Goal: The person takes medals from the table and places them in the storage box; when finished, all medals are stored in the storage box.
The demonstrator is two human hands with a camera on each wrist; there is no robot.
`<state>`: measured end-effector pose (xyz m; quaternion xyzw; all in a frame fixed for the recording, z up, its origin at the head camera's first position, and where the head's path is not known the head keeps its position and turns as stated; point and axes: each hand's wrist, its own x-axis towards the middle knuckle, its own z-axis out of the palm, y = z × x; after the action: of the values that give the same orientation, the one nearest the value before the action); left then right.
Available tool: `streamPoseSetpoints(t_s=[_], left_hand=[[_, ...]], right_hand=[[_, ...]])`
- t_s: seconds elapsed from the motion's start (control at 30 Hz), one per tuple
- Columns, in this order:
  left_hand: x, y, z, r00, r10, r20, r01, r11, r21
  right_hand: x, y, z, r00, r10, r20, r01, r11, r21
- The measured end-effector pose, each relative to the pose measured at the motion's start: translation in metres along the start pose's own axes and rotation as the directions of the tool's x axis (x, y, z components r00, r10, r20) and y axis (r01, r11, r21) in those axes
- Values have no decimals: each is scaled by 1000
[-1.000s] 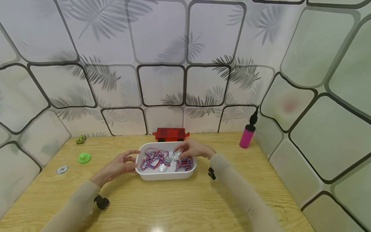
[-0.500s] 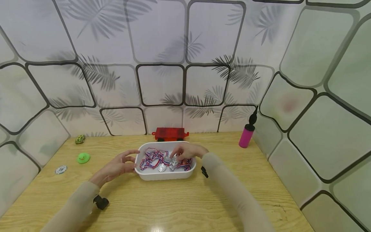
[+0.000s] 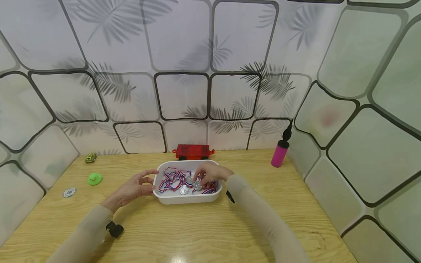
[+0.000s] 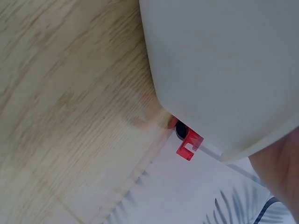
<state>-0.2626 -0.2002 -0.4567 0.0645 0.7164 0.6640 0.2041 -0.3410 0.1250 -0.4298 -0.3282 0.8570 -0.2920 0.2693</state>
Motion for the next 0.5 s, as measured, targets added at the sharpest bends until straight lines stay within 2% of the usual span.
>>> streamPoseSetpoints(t_s=[0.27,0.5], left_hand=[[1,-1,-1,1000,-2,-2,2,1000,7],[0,-2,-2,1000,-13,-1,13,1000,15]], right_hand=[[0,2,-1,999,-9,-54,9,1000,2],[-9,4,-8,997,-21,-74,26,998,65]])
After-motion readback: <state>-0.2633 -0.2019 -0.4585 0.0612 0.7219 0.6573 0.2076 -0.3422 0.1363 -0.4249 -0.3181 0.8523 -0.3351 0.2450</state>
